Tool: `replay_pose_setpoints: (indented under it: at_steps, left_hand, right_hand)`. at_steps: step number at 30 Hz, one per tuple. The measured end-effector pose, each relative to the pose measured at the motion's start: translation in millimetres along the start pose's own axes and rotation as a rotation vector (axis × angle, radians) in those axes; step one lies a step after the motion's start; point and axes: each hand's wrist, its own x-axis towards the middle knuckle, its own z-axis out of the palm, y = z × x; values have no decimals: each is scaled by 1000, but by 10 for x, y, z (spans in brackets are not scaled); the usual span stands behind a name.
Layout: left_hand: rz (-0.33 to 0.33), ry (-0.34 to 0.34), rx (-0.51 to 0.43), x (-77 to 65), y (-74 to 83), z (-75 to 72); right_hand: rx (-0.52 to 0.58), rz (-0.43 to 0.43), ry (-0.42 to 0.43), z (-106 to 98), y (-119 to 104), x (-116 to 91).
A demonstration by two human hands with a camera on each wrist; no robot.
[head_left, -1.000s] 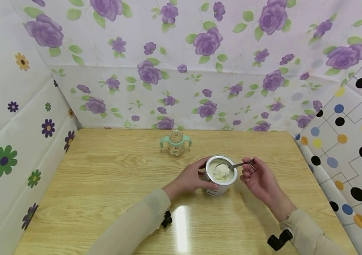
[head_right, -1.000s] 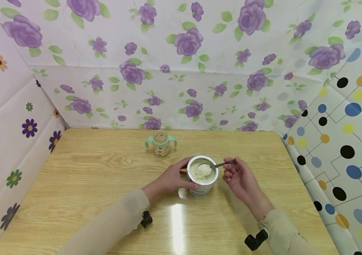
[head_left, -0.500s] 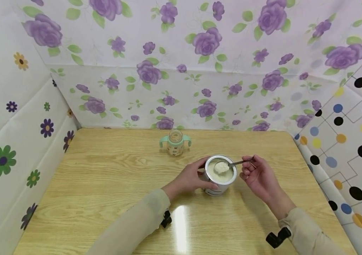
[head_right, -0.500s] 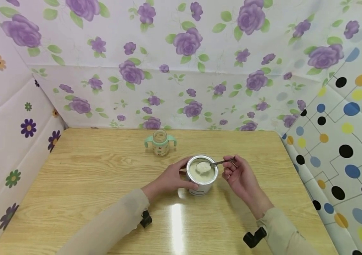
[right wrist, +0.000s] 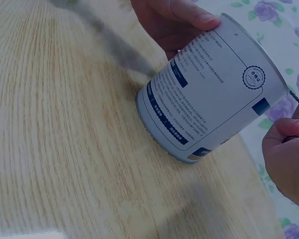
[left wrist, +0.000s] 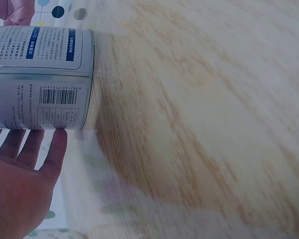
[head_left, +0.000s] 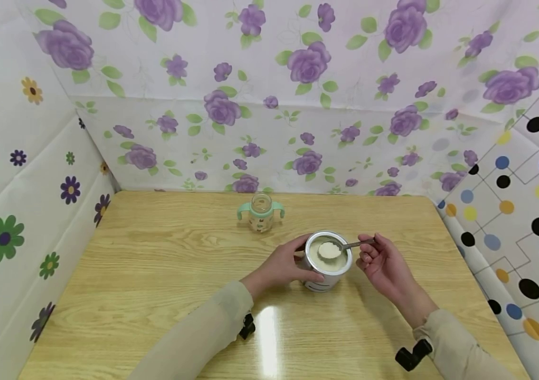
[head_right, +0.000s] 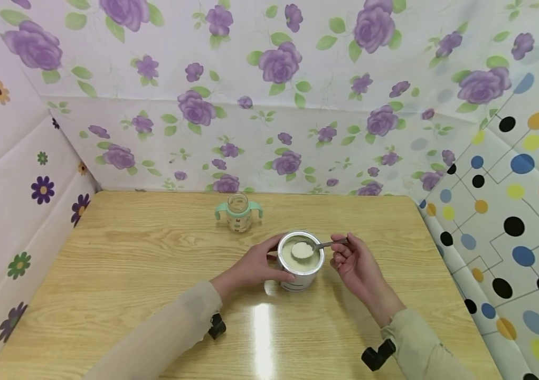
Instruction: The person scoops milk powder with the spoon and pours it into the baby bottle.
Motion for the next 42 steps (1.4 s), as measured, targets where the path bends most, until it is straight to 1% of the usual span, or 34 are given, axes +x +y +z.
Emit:
replay_pose_setpoints:
  at_steps: [8, 12, 16, 19, 22, 27, 31, 34, 37, 42]
  left_hand:
    - [7, 0, -8, -12, 1, -11]
    - [19, -10, -19, -15, 23, -9]
    - [16, -24, -1, -44, 59, -73]
    - [16, -20, 48, -103, 100, -226]
    - [26, 10, 97, -195, 178, -476]
    - [61, 110, 163, -323, 331, -941]
    - [87, 180, 231, -336, 384, -1241]
    - [90, 218, 278, -311, 365, -1417]
    - [73, 236, 302, -262, 298, -1544]
    - [28, 225, 258, -170, 113, -1656]
  right_hand:
    - [9, 3, 12, 0, 7, 2]
    - [0, 4, 39, 6, 10, -5]
    - [-7, 2, 52, 2, 19, -9]
    - [-4, 3, 48, -4, 29, -6]
    - [-4, 8, 45, 1, 33, 0]
    - [-10, 7, 51, 4, 12, -21]
    - [-9, 2, 52, 8, -9, -60]
    - [-6, 8, 52, 15, -9, -64]
    - [-7, 13, 61, 20, 1, -54]
    - [-21, 13, 81, 38, 25, -24]
